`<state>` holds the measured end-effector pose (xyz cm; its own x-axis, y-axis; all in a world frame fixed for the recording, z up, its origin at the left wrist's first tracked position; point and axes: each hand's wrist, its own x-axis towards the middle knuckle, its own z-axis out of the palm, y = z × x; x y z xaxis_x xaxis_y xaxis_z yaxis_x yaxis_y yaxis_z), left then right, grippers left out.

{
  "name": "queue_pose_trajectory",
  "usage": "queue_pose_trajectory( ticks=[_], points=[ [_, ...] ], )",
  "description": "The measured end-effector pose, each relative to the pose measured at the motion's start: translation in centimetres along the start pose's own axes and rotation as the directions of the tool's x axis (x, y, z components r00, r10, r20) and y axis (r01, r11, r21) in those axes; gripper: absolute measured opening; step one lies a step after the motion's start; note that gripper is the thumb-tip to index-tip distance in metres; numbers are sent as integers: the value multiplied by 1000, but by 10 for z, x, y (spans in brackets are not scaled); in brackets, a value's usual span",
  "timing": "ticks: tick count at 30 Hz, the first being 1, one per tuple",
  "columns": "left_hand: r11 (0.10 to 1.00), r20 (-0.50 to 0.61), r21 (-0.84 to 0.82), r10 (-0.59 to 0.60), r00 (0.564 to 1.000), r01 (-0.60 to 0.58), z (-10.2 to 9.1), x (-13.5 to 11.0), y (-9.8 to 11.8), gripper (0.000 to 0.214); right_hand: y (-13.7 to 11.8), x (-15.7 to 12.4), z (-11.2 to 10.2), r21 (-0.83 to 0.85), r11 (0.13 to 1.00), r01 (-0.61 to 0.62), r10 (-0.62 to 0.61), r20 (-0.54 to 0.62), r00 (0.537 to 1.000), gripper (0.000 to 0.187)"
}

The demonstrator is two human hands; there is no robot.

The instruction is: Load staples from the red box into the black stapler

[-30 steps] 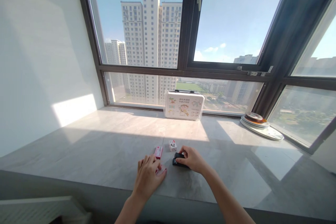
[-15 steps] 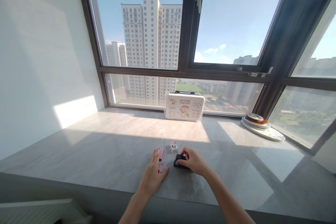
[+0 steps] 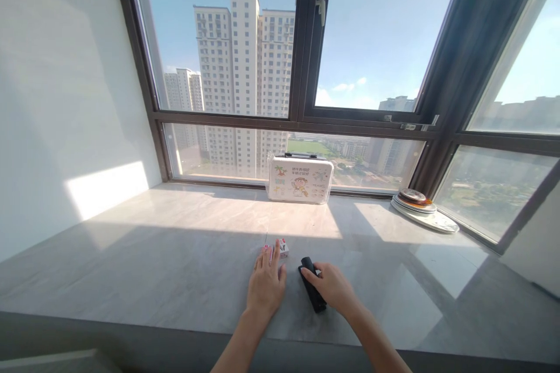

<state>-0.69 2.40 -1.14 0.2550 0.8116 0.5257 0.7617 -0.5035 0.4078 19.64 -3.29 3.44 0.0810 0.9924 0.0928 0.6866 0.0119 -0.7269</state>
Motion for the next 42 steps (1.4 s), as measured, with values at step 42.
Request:
queue_pose_trajectory(
  ticks=[42],
  points=[
    [999, -105, -32, -22, 994, 19, -79, -21, -80, 36, -66, 14, 142, 596, 803, 5, 35, -56, 998, 59]
  ],
)
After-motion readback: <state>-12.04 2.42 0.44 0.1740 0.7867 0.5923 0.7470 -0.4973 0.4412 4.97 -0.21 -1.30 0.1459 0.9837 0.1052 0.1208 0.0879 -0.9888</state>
